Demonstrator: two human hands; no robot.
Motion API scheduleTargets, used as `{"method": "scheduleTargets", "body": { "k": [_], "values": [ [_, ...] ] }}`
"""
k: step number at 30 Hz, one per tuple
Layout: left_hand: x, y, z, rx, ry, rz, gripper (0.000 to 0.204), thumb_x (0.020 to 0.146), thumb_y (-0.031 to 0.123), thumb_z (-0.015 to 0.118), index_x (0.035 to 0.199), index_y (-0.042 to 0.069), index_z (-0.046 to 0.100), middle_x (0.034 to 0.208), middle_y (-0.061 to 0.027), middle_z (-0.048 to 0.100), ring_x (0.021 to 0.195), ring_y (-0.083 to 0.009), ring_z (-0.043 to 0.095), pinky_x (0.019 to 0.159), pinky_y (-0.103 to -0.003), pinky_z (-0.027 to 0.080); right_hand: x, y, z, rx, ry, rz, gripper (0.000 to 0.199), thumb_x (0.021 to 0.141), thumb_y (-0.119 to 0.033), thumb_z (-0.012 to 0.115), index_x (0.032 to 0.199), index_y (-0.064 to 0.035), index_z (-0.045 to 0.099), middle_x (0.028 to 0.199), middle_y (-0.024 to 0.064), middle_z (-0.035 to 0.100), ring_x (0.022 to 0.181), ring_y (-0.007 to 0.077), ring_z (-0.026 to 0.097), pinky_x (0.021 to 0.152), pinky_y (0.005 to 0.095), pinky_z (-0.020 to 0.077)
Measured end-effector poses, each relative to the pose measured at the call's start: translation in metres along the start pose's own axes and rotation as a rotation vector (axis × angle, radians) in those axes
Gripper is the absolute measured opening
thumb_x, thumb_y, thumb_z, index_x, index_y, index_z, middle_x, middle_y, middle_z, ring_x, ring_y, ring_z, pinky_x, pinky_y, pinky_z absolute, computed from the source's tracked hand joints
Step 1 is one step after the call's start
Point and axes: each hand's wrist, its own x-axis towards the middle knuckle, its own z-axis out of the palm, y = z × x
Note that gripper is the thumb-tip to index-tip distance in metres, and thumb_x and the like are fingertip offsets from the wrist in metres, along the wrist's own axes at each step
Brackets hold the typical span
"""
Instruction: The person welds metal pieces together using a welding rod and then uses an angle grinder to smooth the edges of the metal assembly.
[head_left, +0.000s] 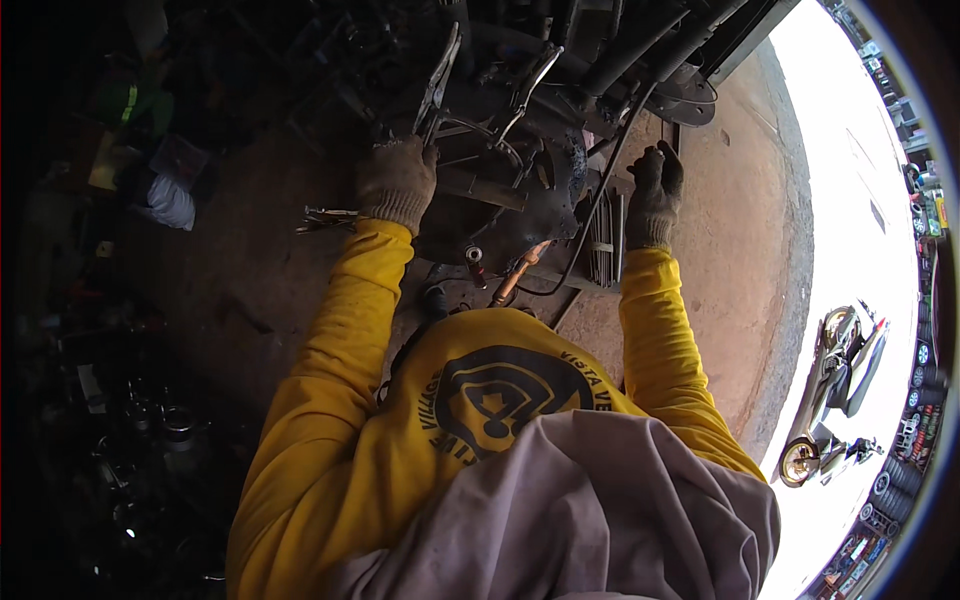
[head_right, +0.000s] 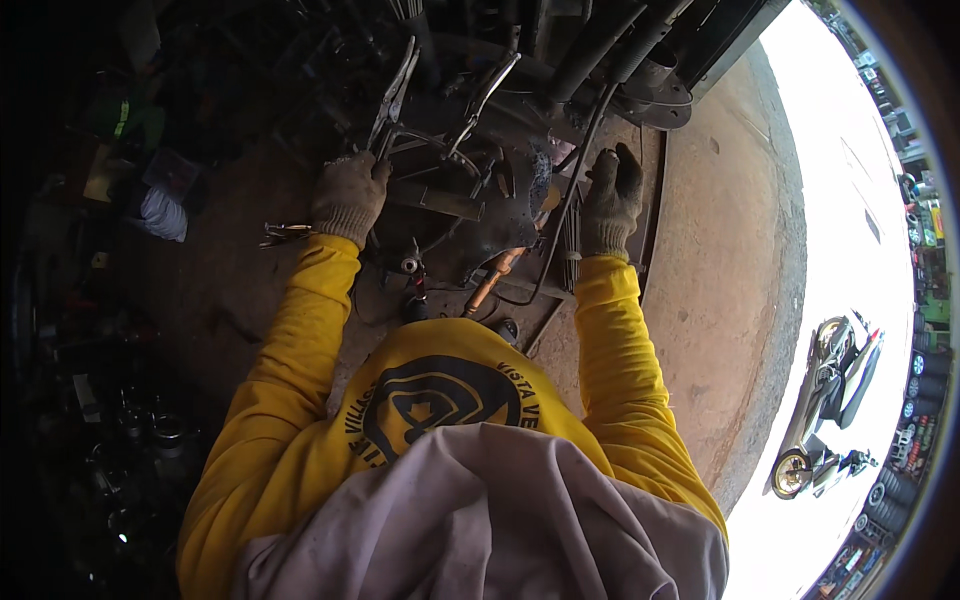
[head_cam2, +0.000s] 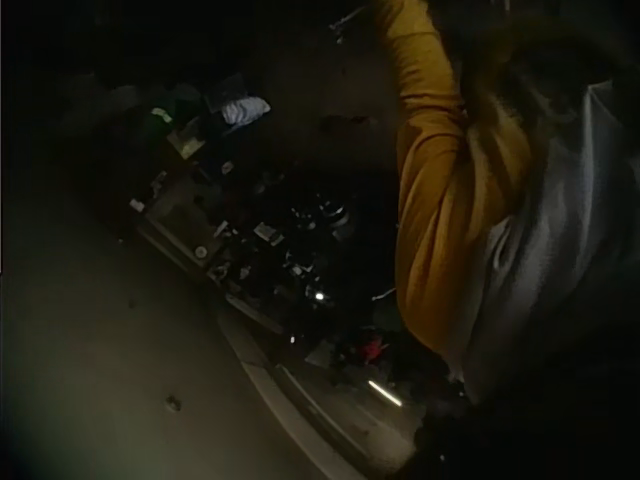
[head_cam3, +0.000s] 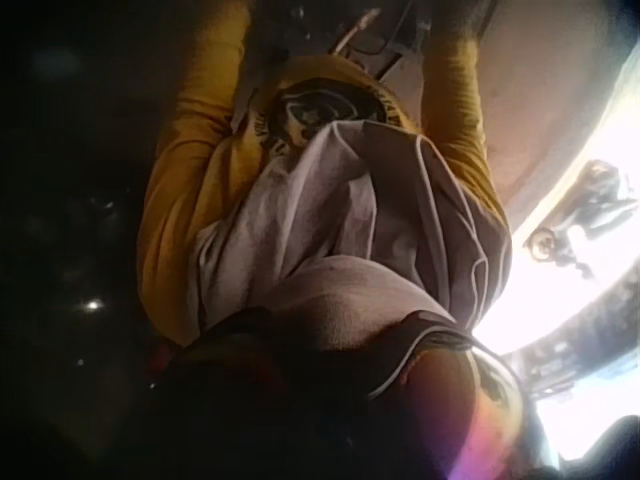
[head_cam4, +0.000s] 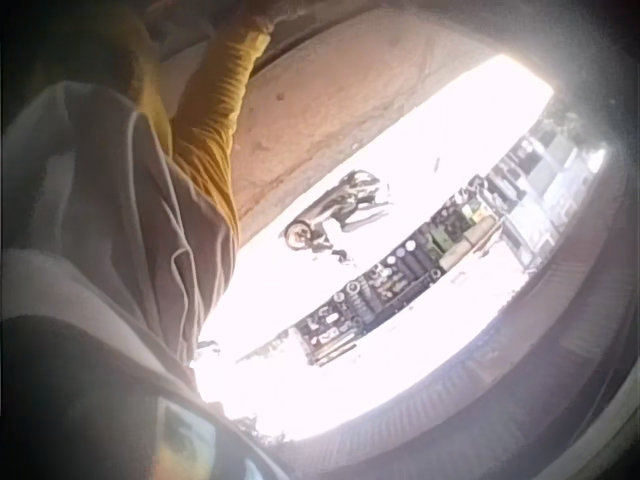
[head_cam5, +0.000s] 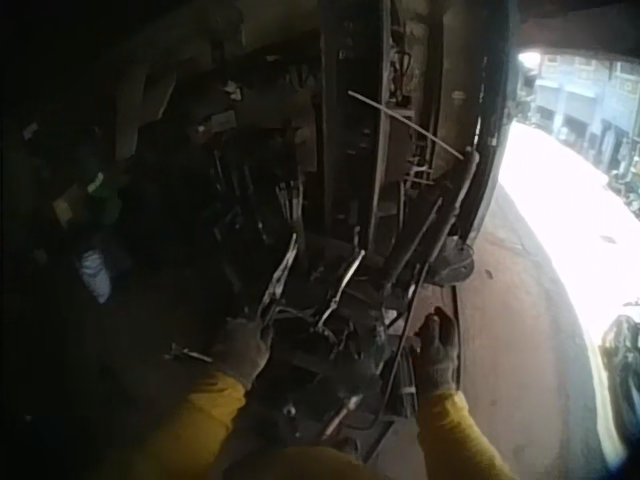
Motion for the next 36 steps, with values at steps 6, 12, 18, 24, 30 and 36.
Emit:
{"method": "scheduleTargets", "body": {
  "k": [6, 12, 18, 24, 30, 36],
  "values": [
    [0.005, 0.004, 0.002, -0.002, 0.022, 0.008, 0.036, 0.1, 0.043, 0.061, 0.094, 0.009, 0.069, 0.089, -0.0163, 0.075, 0.089, -0.0372, 0.073, 0.081, -0.046, 0.059, -0.049, 0.035, -0.04, 0.0, -0.126, 0.114, 0.043, 0.104, -0.033, 0.064, 0.135, -0.003, 0.061, 0.114, 0.0075, 0.068, 0.096, 0.0139, 0.065, 0.086, 0.0291, 0.0534],
    [0.007, 0.005, -0.003, 0.088, -0.052, -0.04, 0.036, 0.101, 0.043, 0.059, 0.101, 0.01, 0.072, 0.098, -0.0156, 0.075, 0.096, -0.034, 0.074, 0.083, -0.045, 0.06, -0.069, 0.032, -0.039, -0.031, -0.22, 0.246, 0.04, 0.105, -0.031, 0.062, 0.134, -0.0025, 0.061, 0.112, 0.0055, 0.069, 0.096, 0.0122, 0.065, 0.086, 0.0284, 0.0536],
    [0.009, 0.001, -0.008, 0.066, -0.072, 0.054, 0.037, 0.101, 0.043, 0.058, 0.11, 0.01, 0.072, 0.098, -0.0145, 0.076, 0.094, -0.032, 0.075, 0.082, -0.044, 0.061, -0.089, 0.026, -0.035, 0.021, -0.425, 0.212, 0.038, 0.106, -0.03, 0.061, 0.132, -0.0021, 0.062, 0.107, 0.0058, 0.07, 0.09, 0.0127, 0.065, 0.081, 0.0289, 0.054],
    [-0.063, -0.005, -0.045, -0.956, -0.185, 0.241, 0.055, 0.097, 0.044, 0.071, 0.128, -0.001, 0.065, 0.112, -0.0168, 0.073, 0.1, -0.0228, 0.073, 0.083, -0.035, 0.059, -0.116, -0.062, -0.006, 0.065, -1.052, 0.602, 0.054, 0.108, -0.047, 0.052, 0.129, 0.0008, 0.064, 0.105, 0.008, 0.07, 0.089, 0.0149, 0.065, 0.081, 0.0299, 0.0534],
    [-0.108, 0.019, -0.04, -0.925, -0.059, 0.597, 0.052, 0.1, 0.048, 0.063, 0.136, 0.01, 0.063, 0.127, -0.017, 0.068, 0.101, -0.0331, 0.072, 0.083, -0.041, 0.06, -0.143, -0.049, 0.026, 0.051, -1.341, 0.759, 0.068, 0.102, -0.061, 0.055, 0.131, -0.0008, 0.065, 0.107, 0.0091, 0.07, 0.099, 0.018, 0.066, 0.089, 0.0325, 0.0528],
    [-0.116, 0.01, -0.038, -0.909, -0.079, 0.615, 0.052, 0.104, 0.044, 0.058, 0.141, 0.008, 0.059, 0.133, -0.0158, 0.066, 0.113, -0.0347, 0.068, 0.089, -0.042, 0.057, -0.165, -0.007, 0.027, 0.692, -1.225, 1.133, 0.039, 0.1, -0.032, 0.069, 0.129, -0.0076, 0.062, 0.116, 0.0062, 0.065, 0.101, 0.0162, 0.063, 0.085, 0.0332, 0.054]
  ]
}}
